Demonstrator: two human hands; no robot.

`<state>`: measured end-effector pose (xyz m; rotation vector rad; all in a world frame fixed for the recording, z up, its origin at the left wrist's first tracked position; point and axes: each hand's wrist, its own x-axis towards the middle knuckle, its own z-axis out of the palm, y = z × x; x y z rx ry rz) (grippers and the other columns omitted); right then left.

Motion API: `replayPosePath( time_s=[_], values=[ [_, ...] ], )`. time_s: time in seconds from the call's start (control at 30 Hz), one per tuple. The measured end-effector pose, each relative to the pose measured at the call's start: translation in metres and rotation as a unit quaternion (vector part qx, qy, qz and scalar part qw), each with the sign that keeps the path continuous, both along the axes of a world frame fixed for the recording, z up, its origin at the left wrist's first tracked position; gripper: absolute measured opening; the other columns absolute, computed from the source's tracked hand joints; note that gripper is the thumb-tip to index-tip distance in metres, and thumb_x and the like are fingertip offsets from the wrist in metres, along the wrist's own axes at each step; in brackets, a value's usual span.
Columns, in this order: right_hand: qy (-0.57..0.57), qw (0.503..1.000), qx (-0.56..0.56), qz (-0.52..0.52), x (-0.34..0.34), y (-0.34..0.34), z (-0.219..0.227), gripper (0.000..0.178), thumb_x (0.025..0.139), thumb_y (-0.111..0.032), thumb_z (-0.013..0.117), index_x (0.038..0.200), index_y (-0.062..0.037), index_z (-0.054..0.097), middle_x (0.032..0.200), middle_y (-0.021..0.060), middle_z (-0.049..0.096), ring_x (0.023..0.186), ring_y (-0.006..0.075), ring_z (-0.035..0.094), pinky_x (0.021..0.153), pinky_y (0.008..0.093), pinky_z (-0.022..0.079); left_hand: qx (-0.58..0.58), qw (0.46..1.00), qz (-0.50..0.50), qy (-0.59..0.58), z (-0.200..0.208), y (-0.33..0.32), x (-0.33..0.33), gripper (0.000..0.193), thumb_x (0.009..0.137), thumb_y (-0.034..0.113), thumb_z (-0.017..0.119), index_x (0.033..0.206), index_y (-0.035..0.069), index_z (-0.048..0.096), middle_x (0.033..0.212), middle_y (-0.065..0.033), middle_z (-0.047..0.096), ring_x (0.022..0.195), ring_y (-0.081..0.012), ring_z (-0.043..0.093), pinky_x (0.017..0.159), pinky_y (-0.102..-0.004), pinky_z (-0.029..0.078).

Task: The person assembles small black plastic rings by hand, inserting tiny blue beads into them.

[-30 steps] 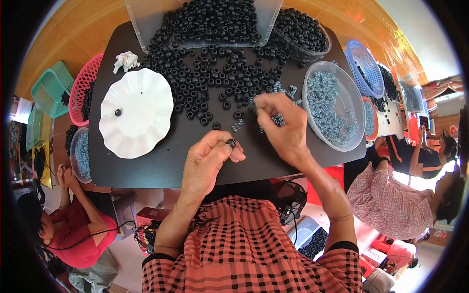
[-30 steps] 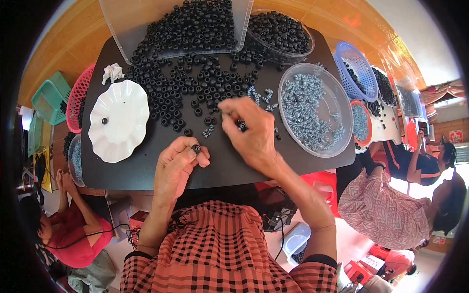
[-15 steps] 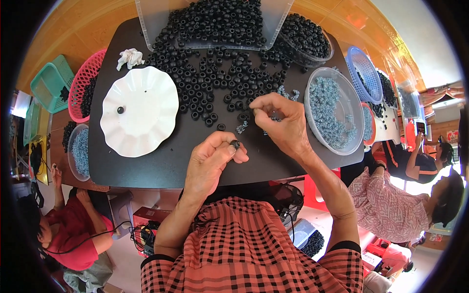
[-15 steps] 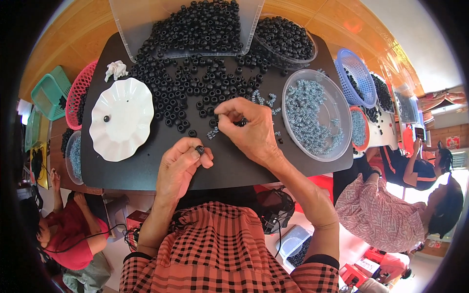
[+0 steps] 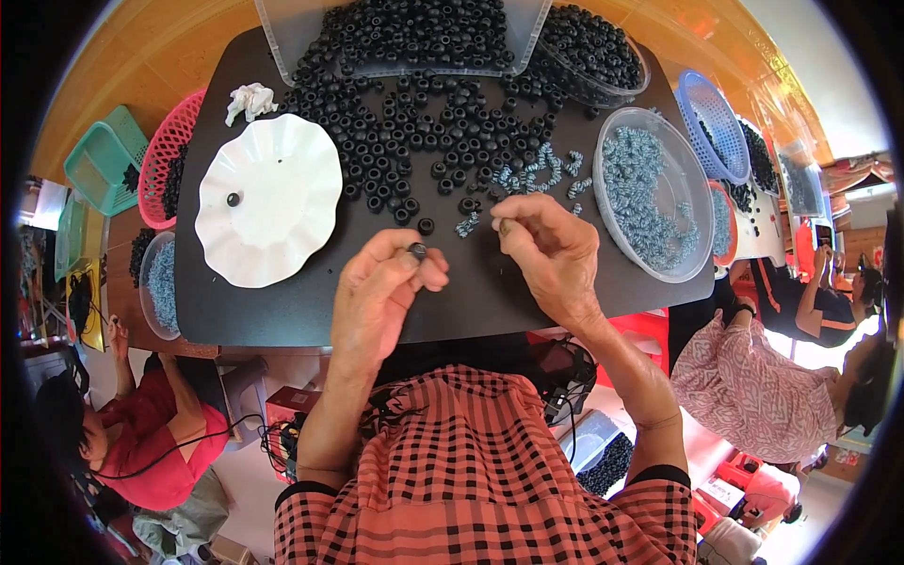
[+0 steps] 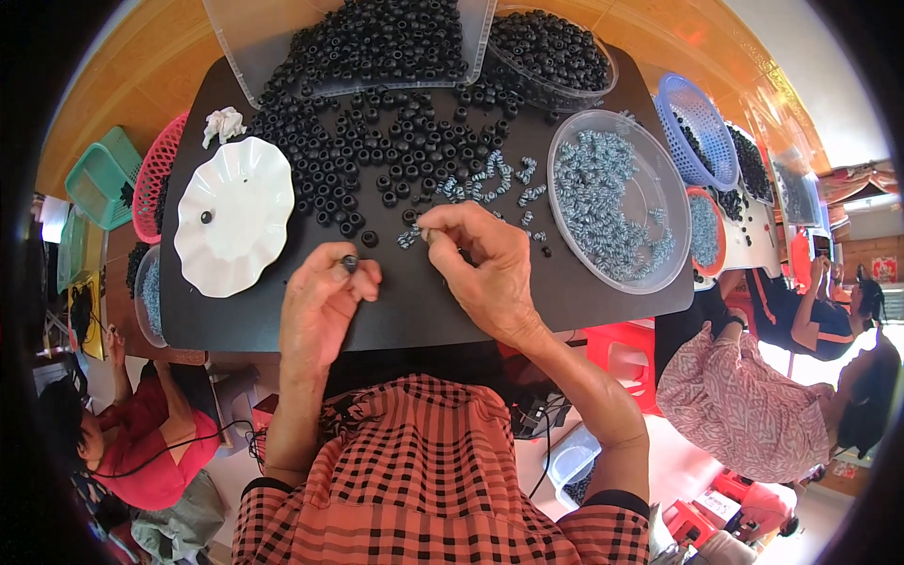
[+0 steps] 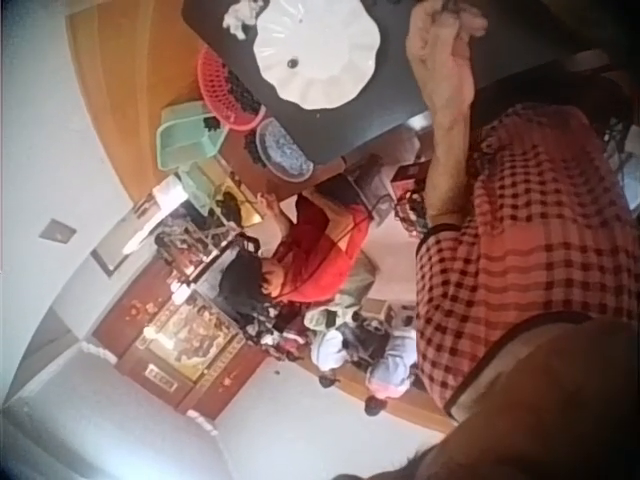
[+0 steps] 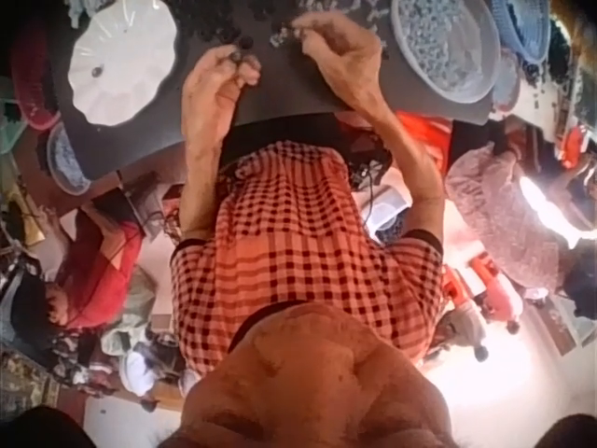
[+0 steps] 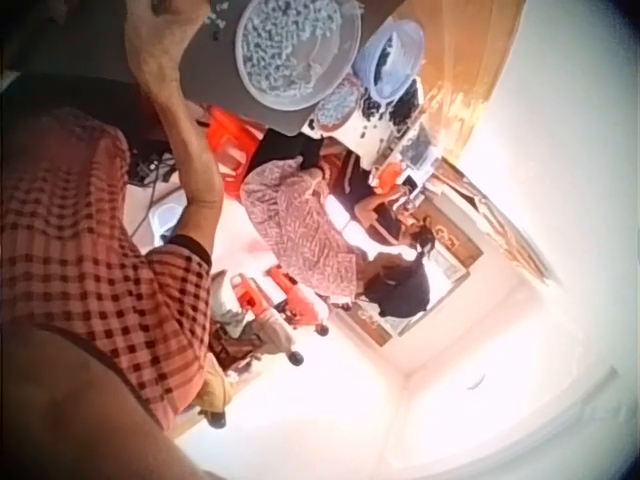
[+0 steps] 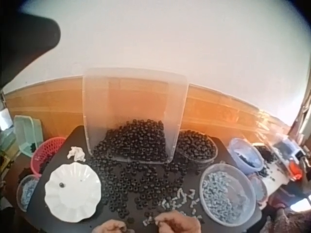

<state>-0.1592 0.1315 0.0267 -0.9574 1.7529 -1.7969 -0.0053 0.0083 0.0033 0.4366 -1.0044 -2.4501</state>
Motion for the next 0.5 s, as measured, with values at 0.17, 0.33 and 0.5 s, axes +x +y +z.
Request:
replayPosePath(
  time_s=[0.17, 0.33, 0.5],
  values=[
    [0.083, 0.995, 0.047, -0.006, 0.000, 0.013, -0.006, 0.017, 0.084, 0.009, 0.057, 0.096, 0.0007, 0.065, 0.084, 0.0021, 0.062, 0.072, 0.0047, 0.055, 0.063, 0.0194, 0.044, -0.030, 0.999, 0.027, 0.002, -0.001, -0.012, 0.020, 0.017, 0.093, 0.007, 0.049, 0.105, -0.002, 0.056, 0.078, -0.0136, 0.065, 0.094, -0.0234, 0.059, 0.087, -0.0340, 0.045],
    [0.245, 0.970, -0.002, 0.004, 0.005, 0.004, -0.007, 0.024, 0.075, 0.013, 0.059, 0.094, -0.0005, 0.065, 0.084, 0.0066, 0.064, 0.066, 0.0104, 0.059, 0.059, 0.0232, 0.047, -0.049, 0.998, 0.050, 0.003, -0.001, -0.016, 0.031, 0.017, 0.093, 0.009, 0.049, 0.104, -0.002, 0.056, 0.076, -0.0123, 0.064, 0.092, -0.0235, 0.058, 0.084, -0.0334, 0.045],
    [0.314, 0.949, 0.013, 0.017, 0.002, -0.011, -0.003, 0.023, 0.074, 0.012, 0.062, 0.092, -0.0019, 0.065, 0.088, 0.0088, 0.065, 0.068, 0.0150, 0.061, 0.061, 0.0267, 0.050, -0.066, 0.996, 0.067, 0.006, 0.003, -0.019, 0.040, 0.017, 0.094, 0.011, 0.050, 0.103, -0.002, 0.056, 0.074, -0.0112, 0.062, 0.089, -0.0229, 0.058, 0.079, -0.0338, 0.047]
  ],
)
